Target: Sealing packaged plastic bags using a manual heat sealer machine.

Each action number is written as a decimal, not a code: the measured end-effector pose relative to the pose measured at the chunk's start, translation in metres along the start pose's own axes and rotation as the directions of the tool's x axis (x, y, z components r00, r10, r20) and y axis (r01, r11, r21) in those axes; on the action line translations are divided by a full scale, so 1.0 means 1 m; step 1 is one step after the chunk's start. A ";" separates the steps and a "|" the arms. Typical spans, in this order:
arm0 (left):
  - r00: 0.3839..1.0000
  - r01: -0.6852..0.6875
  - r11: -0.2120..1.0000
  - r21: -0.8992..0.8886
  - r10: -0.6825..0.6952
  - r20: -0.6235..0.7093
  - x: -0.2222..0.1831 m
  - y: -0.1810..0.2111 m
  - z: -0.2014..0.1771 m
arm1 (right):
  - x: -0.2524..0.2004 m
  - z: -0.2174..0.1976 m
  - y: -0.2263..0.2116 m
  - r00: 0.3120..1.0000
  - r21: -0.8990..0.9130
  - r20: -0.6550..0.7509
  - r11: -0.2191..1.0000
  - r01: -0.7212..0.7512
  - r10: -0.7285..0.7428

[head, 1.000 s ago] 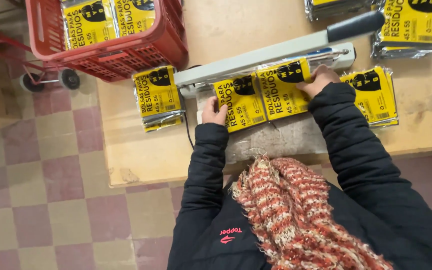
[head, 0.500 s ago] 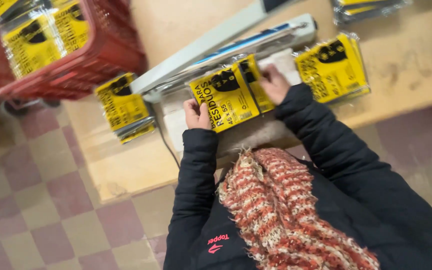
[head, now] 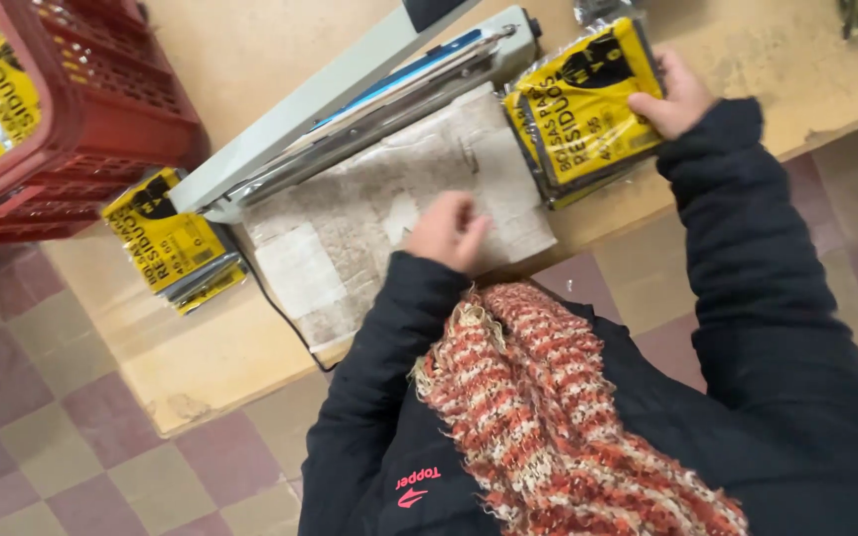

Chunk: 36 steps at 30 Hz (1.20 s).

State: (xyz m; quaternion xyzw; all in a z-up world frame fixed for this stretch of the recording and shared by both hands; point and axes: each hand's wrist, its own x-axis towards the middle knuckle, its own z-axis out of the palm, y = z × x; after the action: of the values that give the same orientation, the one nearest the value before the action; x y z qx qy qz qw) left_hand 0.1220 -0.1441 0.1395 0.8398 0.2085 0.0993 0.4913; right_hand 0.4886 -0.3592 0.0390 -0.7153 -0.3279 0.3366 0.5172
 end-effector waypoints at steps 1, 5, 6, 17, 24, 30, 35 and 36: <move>1.000 -0.002 1.000 -0.002 0.002 0.006 0.007 0.005 0.013 | -0.001 0.003 0.010 1.000 0.000 -0.006 1.000 -0.004 0.004; 0.934 -0.354 0.923 0.148 0.341 0.110 0.031 0.034 0.052 | -0.005 0.009 0.037 0.998 -0.205 -0.044 0.977 -0.054 0.046; 0.918 -0.377 0.912 0.160 0.346 0.194 0.035 0.043 0.057 | -0.008 0.011 0.041 0.997 -0.284 -0.048 0.957 -0.065 0.054; 0.765 -0.451 0.875 0.174 0.279 0.580 0.025 0.013 0.187 | 0.081 0.030 -0.099 0.875 -0.735 0.407 0.475 0.484 -0.261; 0.741 0.653 0.492 -0.575 -0.570 0.354 0.036 -0.071 0.322 | 0.161 0.063 0.017 0.694 -0.544 0.720 0.612 0.574 -0.011; 0.779 0.599 0.801 -0.005 -0.584 -0.226 0.005 -0.075 0.368 | 0.121 0.040 -0.024 0.673 -0.614 0.689 0.711 0.344 0.269; 0.308 0.132 0.074 -0.989 -0.951 -0.031 0.059 -0.012 0.334 | 0.103 0.006 -0.013 0.411 -0.252 0.885 0.967 0.032 0.217; 0.321 -0.030 0.044 -0.999 -0.946 -0.051 0.066 0.007 0.327 | 0.093 -0.005 -0.009 0.397 -0.229 0.897 0.973 0.037 0.196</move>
State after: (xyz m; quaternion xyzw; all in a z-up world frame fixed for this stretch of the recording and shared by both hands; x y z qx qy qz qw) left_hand 0.3039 -0.3739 -0.0198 0.0840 0.6065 0.3431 0.7123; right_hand 0.5433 -0.2839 0.0359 -0.4796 -0.5562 0.6603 0.1569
